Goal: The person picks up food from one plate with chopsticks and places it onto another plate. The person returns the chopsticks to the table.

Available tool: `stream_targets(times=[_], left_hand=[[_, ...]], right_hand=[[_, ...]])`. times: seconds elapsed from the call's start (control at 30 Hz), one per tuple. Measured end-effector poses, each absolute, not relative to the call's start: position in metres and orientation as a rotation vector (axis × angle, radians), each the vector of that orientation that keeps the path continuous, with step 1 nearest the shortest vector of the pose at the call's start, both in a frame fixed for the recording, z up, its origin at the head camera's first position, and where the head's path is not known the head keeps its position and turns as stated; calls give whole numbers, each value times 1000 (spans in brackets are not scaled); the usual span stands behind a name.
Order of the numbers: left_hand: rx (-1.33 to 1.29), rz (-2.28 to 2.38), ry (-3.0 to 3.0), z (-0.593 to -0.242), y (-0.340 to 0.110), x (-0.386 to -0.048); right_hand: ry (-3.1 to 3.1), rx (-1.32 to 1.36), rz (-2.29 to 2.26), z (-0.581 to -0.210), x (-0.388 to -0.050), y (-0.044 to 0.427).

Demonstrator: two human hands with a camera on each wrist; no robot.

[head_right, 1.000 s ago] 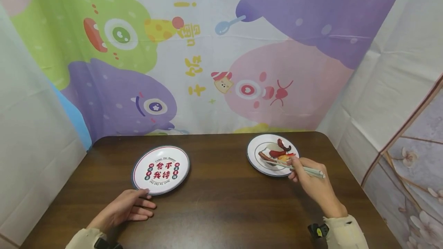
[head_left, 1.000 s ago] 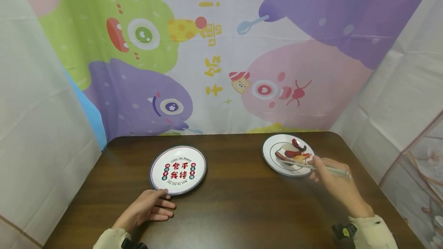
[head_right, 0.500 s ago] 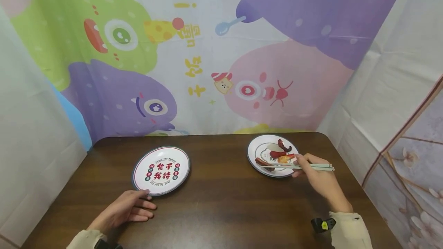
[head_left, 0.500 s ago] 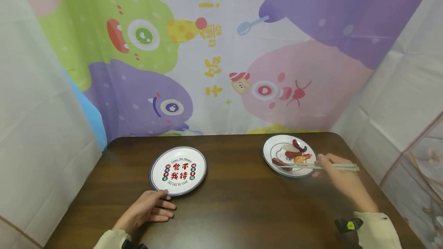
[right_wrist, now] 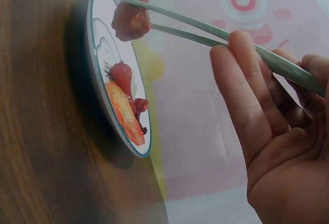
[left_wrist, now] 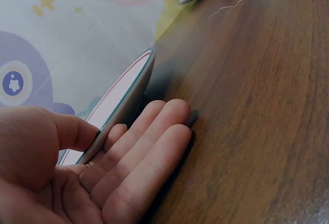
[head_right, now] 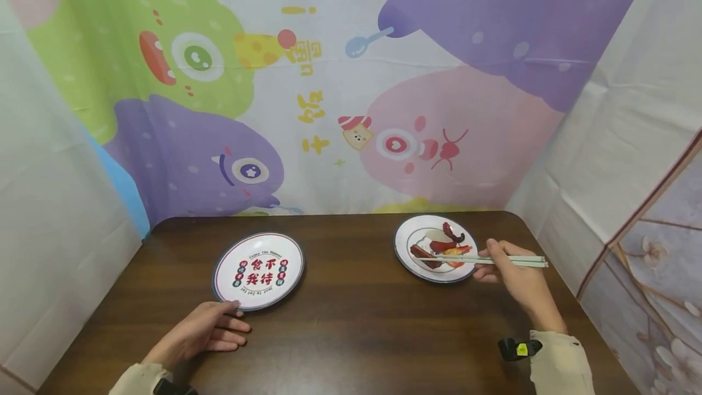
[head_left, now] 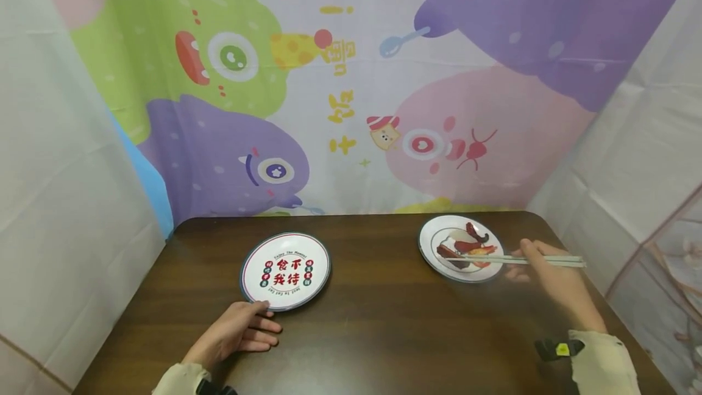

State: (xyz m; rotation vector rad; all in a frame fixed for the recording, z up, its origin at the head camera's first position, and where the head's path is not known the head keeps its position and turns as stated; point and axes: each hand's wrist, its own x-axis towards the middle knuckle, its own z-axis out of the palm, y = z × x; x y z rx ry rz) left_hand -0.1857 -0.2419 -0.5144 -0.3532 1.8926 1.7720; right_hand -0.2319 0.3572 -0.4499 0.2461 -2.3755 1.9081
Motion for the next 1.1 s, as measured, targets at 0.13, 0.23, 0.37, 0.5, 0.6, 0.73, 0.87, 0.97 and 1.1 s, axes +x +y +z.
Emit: stream_targets(times=[0.13,0.23,0.37,0.5,0.6,0.73,0.87,0.97,1.1], left_hand=[[-356,1774,1887,-516,-243,-185],[-353,1774,1885,-516,-243,-185],[-349,1773,1886,-517,-243,-185],[-355,1773,1889,-516,-243,-186],[-355,1774,1891,-515,-242,-187],[-351,1772,1890,-515,-242,-186],[-352,1777,1892,-515,-242,-185],[-350,1777,1893,-515,-241,-184],[-346,1780,1896,-514,-241,-185]], right_hand=[[-2306,207,1960,-453,-232,358],[-2324,173,1890,-454,-233,358],[-2340,172,1806,-454,-235,356],[-2335,184,1792,-454,-238,355],[-2323,185,1798,-454,-240,354],[-2280,194,1836,-455,-240,352],[-2281,197,1851,-455,-239,350],[-2318,183,1827,-455,-238,349],[-2344,166,1810,-454,-239,349]])
